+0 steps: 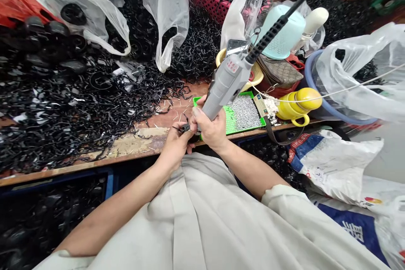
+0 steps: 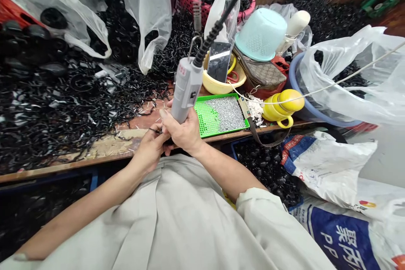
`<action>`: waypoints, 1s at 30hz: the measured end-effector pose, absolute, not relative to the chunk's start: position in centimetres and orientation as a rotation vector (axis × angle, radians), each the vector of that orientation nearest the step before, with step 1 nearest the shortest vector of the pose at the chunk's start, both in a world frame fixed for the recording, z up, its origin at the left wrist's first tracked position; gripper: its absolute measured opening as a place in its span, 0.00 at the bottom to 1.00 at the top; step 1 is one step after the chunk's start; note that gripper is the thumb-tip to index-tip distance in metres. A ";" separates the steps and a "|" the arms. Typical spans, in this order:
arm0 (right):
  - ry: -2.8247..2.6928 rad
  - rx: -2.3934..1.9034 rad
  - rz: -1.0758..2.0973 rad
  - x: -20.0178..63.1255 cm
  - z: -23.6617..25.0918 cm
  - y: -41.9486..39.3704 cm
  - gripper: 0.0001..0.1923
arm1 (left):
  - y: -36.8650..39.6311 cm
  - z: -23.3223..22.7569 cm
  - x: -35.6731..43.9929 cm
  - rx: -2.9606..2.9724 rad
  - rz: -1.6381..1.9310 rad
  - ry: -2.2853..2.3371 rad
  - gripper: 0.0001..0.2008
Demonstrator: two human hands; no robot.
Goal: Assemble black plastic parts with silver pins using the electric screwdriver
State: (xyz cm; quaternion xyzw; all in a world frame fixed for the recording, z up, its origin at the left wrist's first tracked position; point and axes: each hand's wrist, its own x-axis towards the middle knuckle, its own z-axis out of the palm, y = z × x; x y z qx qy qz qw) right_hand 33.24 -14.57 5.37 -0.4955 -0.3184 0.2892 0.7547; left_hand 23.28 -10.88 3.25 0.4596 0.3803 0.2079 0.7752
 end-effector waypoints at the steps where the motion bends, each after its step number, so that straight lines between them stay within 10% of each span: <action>1: -0.701 -1.095 0.627 33.1 5.2 -14.6 0.18 | -10.9 3.3 23.3 1.006 0.452 0.819 0.21; 30: -0.638 -1.348 0.393 39.6 2.5 -19.1 0.21 | -11.2 3.1 24.8 1.222 0.451 0.959 0.11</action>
